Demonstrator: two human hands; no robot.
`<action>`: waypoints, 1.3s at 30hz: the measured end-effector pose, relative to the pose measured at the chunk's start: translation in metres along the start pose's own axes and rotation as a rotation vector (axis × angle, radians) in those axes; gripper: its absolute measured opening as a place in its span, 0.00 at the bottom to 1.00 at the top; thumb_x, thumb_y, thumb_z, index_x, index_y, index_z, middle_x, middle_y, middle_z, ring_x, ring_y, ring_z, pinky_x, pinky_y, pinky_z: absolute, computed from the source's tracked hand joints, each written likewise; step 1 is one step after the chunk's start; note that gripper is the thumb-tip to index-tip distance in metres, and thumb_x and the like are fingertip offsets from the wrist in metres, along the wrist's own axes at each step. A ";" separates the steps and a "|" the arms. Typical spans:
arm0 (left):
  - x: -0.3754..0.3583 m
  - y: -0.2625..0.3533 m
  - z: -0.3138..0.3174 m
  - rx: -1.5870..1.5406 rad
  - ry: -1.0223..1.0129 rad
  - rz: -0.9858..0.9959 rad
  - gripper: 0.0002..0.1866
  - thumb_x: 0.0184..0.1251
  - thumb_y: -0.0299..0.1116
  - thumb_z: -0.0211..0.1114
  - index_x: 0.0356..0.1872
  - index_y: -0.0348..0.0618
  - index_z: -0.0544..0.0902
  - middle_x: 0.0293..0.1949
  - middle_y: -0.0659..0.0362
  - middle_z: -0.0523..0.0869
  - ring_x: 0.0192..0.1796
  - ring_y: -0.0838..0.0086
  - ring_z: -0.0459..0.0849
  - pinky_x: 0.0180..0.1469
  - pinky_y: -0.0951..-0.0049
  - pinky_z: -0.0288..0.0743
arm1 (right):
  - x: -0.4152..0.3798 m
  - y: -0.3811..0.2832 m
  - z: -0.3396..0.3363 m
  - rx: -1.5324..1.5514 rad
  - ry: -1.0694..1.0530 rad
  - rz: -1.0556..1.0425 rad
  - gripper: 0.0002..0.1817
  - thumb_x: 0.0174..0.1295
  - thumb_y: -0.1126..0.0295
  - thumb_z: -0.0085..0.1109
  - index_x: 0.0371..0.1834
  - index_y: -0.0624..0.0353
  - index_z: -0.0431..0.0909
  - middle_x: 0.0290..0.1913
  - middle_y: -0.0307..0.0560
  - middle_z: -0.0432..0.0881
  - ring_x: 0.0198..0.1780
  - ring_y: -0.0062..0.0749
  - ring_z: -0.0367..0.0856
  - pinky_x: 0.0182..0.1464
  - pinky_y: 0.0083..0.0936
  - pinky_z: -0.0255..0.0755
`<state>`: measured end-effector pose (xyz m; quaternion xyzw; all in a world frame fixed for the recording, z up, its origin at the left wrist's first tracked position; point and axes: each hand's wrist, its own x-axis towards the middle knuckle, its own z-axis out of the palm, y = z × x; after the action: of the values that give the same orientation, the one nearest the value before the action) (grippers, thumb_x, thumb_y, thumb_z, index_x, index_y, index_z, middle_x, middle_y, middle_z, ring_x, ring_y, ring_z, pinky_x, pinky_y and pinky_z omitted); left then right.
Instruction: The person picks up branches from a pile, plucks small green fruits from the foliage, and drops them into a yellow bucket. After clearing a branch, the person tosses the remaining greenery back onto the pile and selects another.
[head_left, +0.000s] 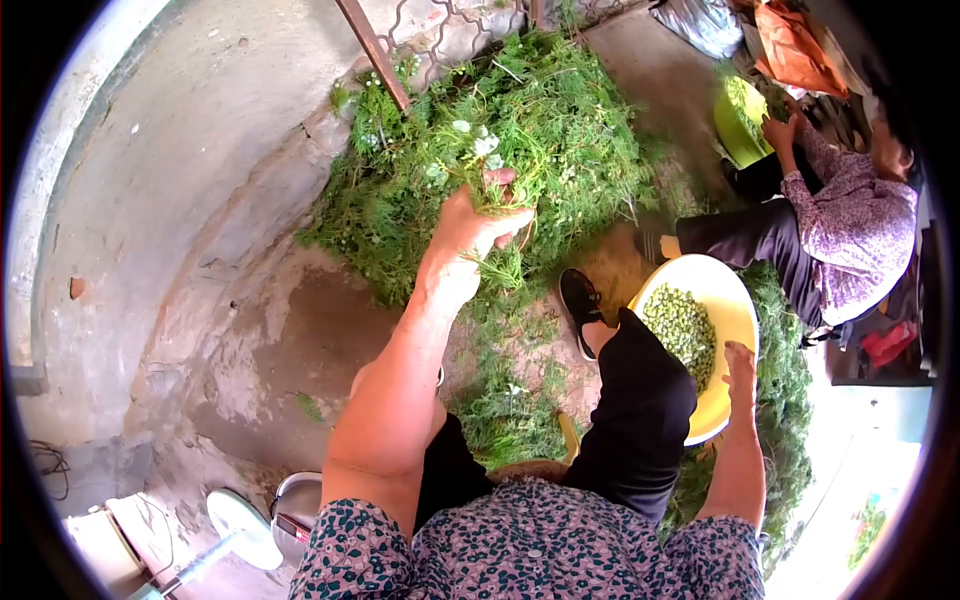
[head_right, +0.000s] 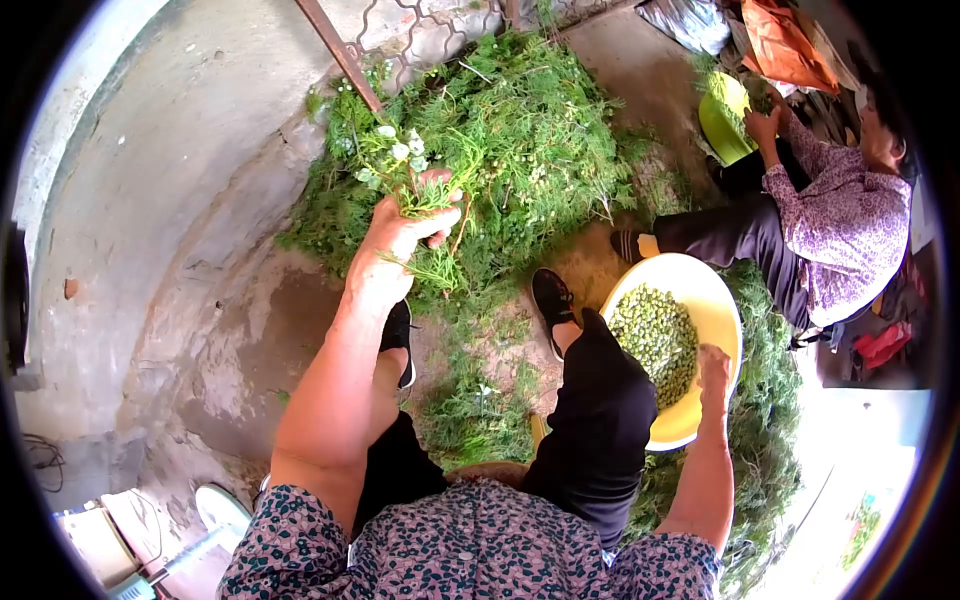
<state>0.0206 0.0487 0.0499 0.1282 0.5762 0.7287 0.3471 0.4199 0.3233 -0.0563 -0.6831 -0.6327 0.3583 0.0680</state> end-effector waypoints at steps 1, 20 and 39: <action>-0.001 0.001 -0.001 0.021 0.005 0.024 0.17 0.54 0.24 0.64 0.46 0.38 0.76 0.28 0.61 0.79 0.21 0.81 0.68 0.23 0.79 0.58 | 0.011 0.012 -0.002 0.000 0.001 -0.009 0.17 0.59 0.63 0.49 0.49 0.58 0.75 0.49 0.45 0.78 0.46 0.37 0.75 0.44 0.35 0.70; 0.001 0.000 -0.001 -0.289 0.102 0.019 0.34 0.43 0.16 0.58 0.58 0.29 0.60 0.40 0.55 0.78 0.37 0.73 0.78 0.40 0.78 0.69 | -0.232 -0.297 0.149 0.340 -0.245 -1.416 0.14 0.49 0.83 0.59 0.41 0.61 0.79 0.45 0.52 0.77 0.40 0.33 0.79 0.42 0.25 0.75; 0.024 -0.014 -0.002 -0.030 0.060 0.122 0.16 0.62 0.42 0.60 0.44 0.43 0.75 0.33 0.58 0.83 0.38 0.76 0.76 0.38 0.73 0.70 | -0.146 -0.285 0.148 0.278 -0.410 -1.070 0.06 0.50 0.79 0.60 0.32 0.62 0.79 0.29 0.45 0.78 0.31 0.28 0.77 0.34 0.23 0.70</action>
<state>0.0065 0.0642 0.0307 0.1361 0.5664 0.7606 0.2866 0.1112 0.1904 0.0498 -0.1705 -0.8368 0.4785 0.2045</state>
